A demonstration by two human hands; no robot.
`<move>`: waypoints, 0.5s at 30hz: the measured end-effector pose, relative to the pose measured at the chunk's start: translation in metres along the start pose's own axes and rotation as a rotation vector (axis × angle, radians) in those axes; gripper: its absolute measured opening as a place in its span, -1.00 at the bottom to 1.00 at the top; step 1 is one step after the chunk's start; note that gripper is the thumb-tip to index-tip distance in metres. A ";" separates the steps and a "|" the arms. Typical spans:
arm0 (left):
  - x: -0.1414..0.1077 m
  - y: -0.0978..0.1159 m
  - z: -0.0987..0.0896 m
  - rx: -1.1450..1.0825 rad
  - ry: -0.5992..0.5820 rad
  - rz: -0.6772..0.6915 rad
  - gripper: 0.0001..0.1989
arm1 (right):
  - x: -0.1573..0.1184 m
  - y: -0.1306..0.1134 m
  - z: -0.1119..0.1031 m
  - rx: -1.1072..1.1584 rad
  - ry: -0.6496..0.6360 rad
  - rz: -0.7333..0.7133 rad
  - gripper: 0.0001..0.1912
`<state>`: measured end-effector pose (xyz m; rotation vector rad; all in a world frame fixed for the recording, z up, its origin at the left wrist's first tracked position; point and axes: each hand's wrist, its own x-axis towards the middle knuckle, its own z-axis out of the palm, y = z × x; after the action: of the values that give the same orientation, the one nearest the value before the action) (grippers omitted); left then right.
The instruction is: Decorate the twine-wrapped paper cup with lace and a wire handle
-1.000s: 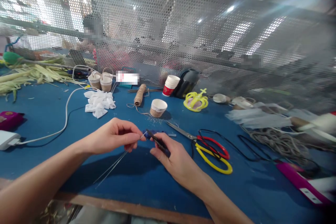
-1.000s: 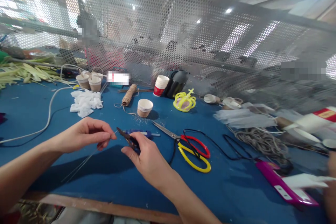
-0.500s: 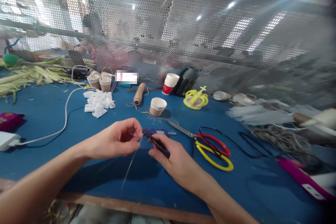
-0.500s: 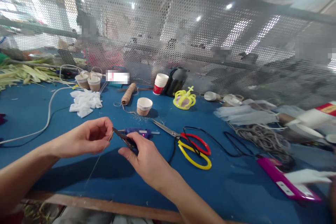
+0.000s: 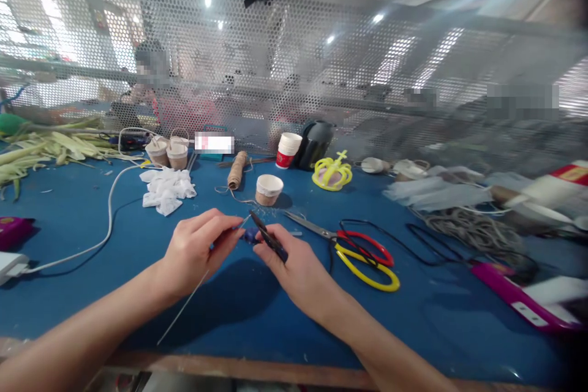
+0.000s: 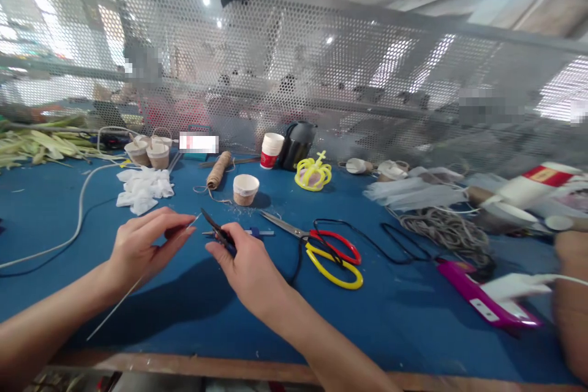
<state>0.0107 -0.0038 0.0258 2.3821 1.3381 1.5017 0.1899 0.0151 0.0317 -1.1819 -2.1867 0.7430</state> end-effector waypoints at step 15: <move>0.002 0.003 0.002 -0.610 -0.150 -0.518 -0.80 | -0.006 0.001 -0.007 -0.067 -0.002 -0.057 -0.73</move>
<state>0.0150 -0.0034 0.0275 1.5890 1.1255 1.2979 0.1984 0.0125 0.0349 -1.1470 -2.2524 0.6520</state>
